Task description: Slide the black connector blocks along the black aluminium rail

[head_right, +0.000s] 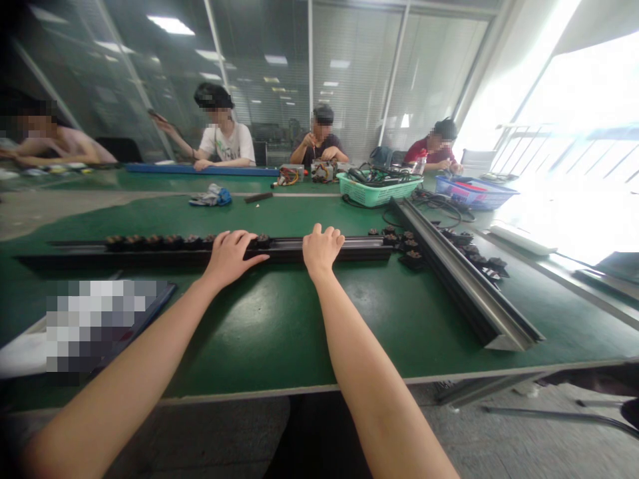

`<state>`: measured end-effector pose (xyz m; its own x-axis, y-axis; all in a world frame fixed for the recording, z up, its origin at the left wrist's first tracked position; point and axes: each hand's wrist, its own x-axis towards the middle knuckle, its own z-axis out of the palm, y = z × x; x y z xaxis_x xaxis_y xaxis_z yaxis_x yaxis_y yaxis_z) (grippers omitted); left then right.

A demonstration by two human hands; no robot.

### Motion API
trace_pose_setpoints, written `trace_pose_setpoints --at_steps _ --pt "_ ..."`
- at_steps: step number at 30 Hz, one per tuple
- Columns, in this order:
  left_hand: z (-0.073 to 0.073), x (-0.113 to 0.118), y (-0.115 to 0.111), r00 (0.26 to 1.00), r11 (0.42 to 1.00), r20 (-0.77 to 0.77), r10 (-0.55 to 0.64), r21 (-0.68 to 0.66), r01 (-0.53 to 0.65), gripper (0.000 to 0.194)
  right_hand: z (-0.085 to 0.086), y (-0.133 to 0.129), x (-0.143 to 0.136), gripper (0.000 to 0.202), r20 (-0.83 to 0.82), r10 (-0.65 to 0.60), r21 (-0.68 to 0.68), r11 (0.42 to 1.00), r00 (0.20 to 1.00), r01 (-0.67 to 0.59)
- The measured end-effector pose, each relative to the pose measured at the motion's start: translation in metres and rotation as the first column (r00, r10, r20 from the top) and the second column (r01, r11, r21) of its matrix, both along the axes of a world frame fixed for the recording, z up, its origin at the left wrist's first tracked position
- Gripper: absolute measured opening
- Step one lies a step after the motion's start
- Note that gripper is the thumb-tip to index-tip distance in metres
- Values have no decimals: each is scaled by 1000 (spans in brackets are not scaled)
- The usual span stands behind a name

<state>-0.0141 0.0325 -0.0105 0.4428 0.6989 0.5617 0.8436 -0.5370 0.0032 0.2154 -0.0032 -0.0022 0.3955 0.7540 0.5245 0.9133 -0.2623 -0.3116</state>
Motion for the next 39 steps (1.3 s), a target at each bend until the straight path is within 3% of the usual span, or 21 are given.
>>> trace_pose_setpoints --at_steps 18,25,29,34,39 --pt "-1 -1 2 1000 1000 -16 5 5 -5 57 0 2 4 29 -30 -8 9 1000 1000 8" --pt "-1 -1 2 1000 1000 5 2 -9 -2 57 7 -1 5 32 -17 11 -89 996 1000 -13" --pt "-2 -1 3 1000 1000 -4 4 8 -4 58 14 0 13 34 18 79 -183 980 997 -74" --pt "-3 -2 4 1000 1000 4 2 4 -2 58 22 4 34 33 37 256 -342 912 966 -229" --pt "-1 -1 1 1000 1000 -1 10 -3 -10 57 11 3 40 28 8 272 -269 928 962 -260"
